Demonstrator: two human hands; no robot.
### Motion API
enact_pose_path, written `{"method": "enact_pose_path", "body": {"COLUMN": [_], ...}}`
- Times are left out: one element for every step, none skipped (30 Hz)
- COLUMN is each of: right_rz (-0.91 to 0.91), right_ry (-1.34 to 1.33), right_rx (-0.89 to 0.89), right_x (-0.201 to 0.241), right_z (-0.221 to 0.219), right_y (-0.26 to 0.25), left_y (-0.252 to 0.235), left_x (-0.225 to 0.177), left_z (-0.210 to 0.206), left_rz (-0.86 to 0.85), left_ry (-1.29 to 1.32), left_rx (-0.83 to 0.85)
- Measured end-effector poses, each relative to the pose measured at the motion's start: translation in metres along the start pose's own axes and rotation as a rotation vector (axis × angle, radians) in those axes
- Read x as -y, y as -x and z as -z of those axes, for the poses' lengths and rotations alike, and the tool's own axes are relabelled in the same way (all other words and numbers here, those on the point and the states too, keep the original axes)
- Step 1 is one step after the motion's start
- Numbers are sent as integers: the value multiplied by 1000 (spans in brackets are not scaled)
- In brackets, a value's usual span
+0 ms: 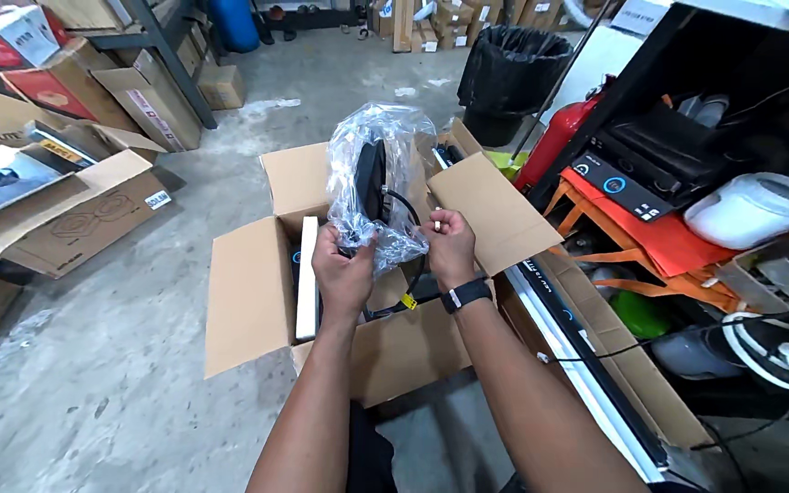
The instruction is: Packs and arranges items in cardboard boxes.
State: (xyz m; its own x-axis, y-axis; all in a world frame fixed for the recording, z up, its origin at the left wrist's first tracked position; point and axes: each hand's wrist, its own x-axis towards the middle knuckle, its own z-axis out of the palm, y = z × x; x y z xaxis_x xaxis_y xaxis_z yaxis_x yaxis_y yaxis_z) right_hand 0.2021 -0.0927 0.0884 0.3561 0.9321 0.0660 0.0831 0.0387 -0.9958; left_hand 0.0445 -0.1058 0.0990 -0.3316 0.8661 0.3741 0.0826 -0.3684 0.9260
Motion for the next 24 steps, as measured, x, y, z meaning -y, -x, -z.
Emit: {"method": "enact_pose_path", "body": {"right_rz": [43,72,89,102,111,105,80,48,16,-17,-47,-75,-96,-110,-124,-133,-140,-140,-131,-117,-101,-85,-70,-58], "right_ry": [29,49,58,52,32,2,-34,-68,-98,-121,-148,-172,-192,-200,-197,-187,-174,-170,-169,-167,-156,-139,-118,-100], "right_rx": [-24,-49,-72,-94,-112,-127,-140,-157,-179,-201,-222,-240,-255,-266,-271,-272,-269,-265,-258,-241,-220,-195,-169,-142], "right_x": [-2,-4,-7,-11,-16,-21,-25,-30,-34,-39,-45,-51,-55,-57,-58,-57,-56,-53,-50,-46,-42,-38,-34,-30], "right_z": [2,5,8,10,14,17,21,24,27,31,34,37,39,42,43,44,45,44,43,40,36,32,28,24], "right_y": [4,7,11,15,20,25,29,33,37,40,43,46,49,52,54,56,57,58,58,57,55,54,52,50], "left_y": [1,1,2,3,5,6,8,10,12,14,17,19,20,21,22,21,20,19,16,13,10,7,4,1], "left_x": [1,3,4,5,6,7,7,9,10,12,13,14,14,14,14,14,15,16,15,14,12,10,9,8], "left_z": [-2,-4,-7,-9,-11,-14,-18,-21,-24,-27,-31,-34,-37,-38,-38,-37,-35,-33,-31,-28,-25,-21,-17,-12], "left_rz": [-13,-32,-43,-46,-46,-42,-37,-39,-50,-67,-90,-110,-125,-139,-152,-168,-184,-197,-205,-204,-191,-171,-154,-138], "left_ry": [-17,-28,-37,-43,-48,-57,-79,-105,-137,-168,-202,-239,-268,-288,-300,-307,-309,-305,-304,-297,-283,-258,-219,-173], "left_rx": [14,27,43,61,81,98,121,149,176,201,219,232,240,243,243,241,237,217,181,135,82,31,-12,-43]}}
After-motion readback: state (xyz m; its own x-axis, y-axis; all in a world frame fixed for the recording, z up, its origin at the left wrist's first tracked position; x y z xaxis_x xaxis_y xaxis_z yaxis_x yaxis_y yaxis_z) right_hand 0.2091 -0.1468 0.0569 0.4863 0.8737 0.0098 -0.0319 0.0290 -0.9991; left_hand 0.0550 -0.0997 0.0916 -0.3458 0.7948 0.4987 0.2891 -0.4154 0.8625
